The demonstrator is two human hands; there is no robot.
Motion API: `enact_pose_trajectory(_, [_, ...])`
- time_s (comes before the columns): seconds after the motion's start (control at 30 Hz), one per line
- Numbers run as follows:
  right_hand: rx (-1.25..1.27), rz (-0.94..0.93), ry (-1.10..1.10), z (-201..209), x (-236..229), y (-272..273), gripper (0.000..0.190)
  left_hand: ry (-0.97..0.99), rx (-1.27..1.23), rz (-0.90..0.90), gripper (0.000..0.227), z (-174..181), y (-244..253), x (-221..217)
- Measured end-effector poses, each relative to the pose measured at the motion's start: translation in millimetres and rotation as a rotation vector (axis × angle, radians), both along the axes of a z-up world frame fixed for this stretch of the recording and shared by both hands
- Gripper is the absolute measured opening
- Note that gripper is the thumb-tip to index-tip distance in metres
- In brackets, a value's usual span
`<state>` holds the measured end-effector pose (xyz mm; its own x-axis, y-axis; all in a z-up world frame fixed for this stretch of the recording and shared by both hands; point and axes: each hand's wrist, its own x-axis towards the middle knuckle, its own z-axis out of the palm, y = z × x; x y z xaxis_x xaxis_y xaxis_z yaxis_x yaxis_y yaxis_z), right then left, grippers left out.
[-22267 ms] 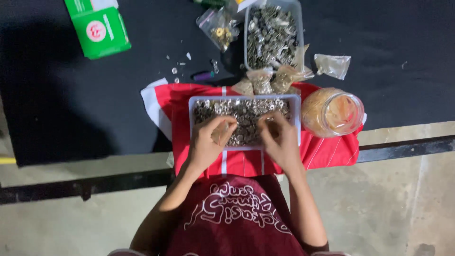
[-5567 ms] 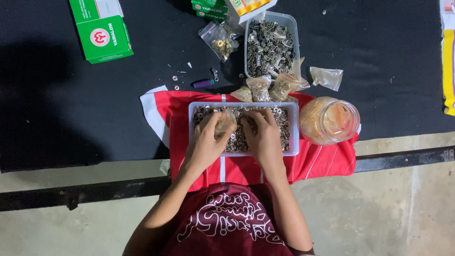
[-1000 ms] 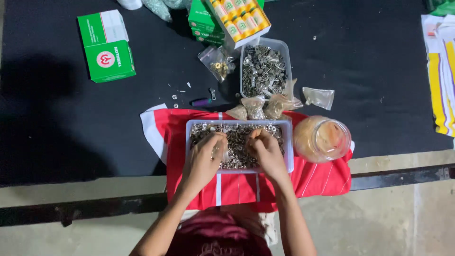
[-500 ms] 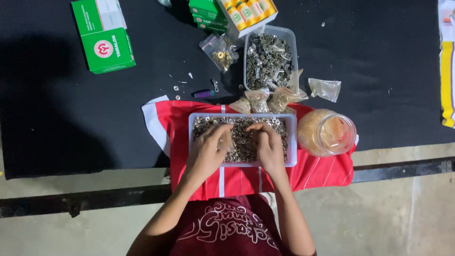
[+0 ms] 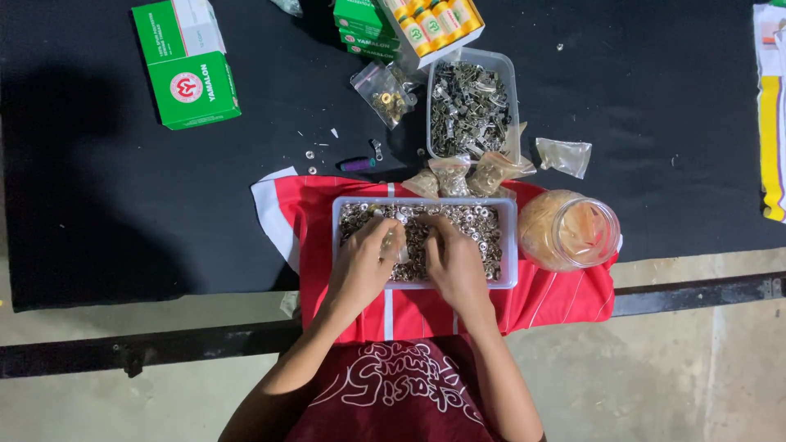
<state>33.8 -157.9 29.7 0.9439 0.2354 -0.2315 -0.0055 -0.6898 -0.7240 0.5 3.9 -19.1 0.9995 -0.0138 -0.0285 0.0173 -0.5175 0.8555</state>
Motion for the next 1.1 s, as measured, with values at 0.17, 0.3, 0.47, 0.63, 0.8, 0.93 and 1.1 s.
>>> enact_pose_trajectory(0.17, [-0.016,0.007,-0.047,-16.5,5.2,-0.6,0.027,0.030,0.004,-0.005,0.039,6.7,1.1,4.5])
enact_pose_trajectory(0.3, [0.046,-0.007,-0.044,-20.6,4.3,0.8,0.024,0.057,-0.048,0.001,0.039,12.2,-1.5,4.7])
enact_pose_trajectory(0.47, [0.094,-0.044,-0.061,-17.2,3.9,-0.7,0.018,0.034,-0.017,-0.010,0.038,1.0,0.7,0.9])
enact_pose_trajectory(0.63, [0.426,-0.261,-0.048,-48.2,7.4,-21.1,0.014,0.033,-0.082,0.047,0.029,18.5,-1.7,0.8])
enact_pose_trajectory(0.8, [1.351,-0.609,0.431,-38.0,13.8,-39.1,0.019,-0.005,-0.153,0.081,0.019,7.4,-0.2,-6.3])
enact_pose_trajectory(0.93, [1.308,-0.432,0.441,-44.0,9.8,-41.5,0.015,-0.044,-0.231,0.105,0.013,14.6,-1.9,-11.6])
enact_pose_trajectory(1.1, [0.518,-0.105,0.008,-41.2,-1.4,-44.8,0.024,-0.093,-0.345,0.133,0.011,16.0,-6.4,-6.7])
